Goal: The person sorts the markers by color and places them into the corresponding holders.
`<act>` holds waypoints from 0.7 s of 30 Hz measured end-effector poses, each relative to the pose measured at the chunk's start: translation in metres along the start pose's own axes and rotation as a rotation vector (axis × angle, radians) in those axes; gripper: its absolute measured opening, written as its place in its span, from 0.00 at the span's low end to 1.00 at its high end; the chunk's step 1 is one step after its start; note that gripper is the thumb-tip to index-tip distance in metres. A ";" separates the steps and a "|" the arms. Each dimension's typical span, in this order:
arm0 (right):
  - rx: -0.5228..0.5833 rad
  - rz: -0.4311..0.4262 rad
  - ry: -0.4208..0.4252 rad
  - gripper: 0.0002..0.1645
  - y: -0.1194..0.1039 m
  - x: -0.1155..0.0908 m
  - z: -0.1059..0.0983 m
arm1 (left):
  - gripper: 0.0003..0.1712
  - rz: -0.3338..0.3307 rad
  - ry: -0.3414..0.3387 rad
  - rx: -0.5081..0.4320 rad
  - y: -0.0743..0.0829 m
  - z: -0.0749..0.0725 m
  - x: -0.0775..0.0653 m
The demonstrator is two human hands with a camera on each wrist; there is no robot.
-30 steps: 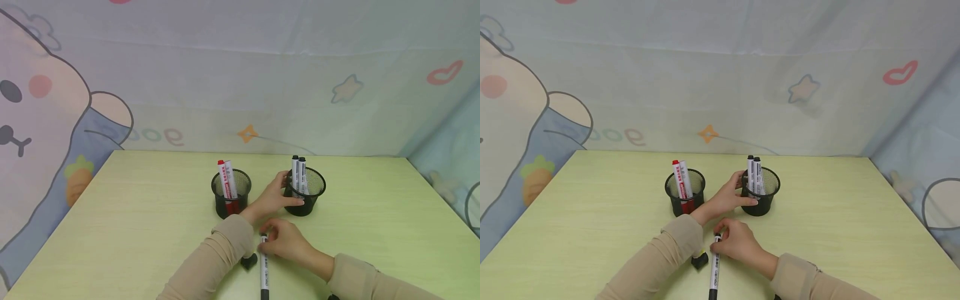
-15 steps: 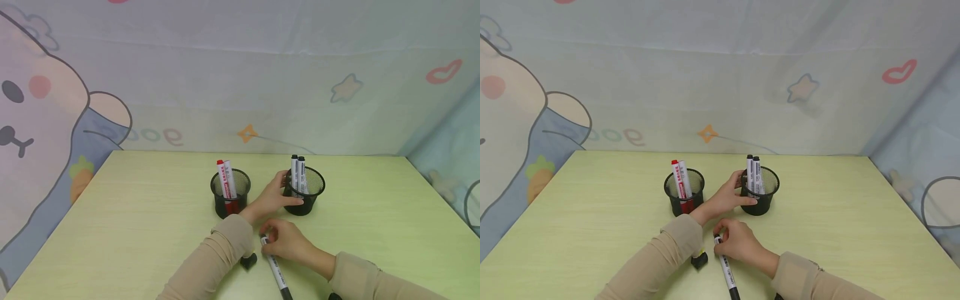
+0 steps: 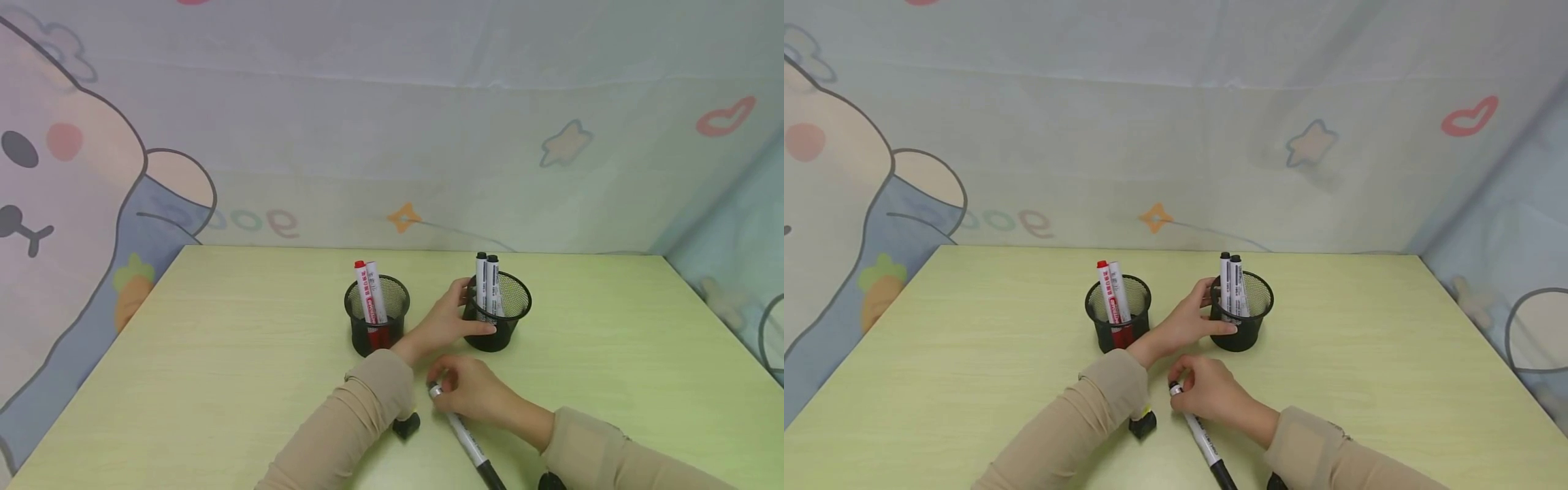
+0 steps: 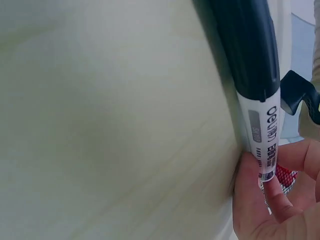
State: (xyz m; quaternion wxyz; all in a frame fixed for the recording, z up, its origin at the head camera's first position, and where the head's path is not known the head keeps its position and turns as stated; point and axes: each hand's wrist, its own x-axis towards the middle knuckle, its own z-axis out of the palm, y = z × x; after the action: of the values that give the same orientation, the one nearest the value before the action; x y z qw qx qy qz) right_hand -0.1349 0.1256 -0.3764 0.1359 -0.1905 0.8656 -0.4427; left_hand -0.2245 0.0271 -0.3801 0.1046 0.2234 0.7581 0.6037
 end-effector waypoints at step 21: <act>0.264 0.070 -0.058 0.20 0.008 -0.003 -0.010 | 0.47 0.014 -0.010 0.011 -0.002 -0.001 0.002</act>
State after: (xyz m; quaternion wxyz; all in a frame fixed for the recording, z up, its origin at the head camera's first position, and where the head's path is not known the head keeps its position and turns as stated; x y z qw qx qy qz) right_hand -0.1385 0.1384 -0.3766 0.2002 -0.1535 0.8017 -0.5420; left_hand -0.2270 0.0269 -0.3814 0.1027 0.2323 0.7593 0.5991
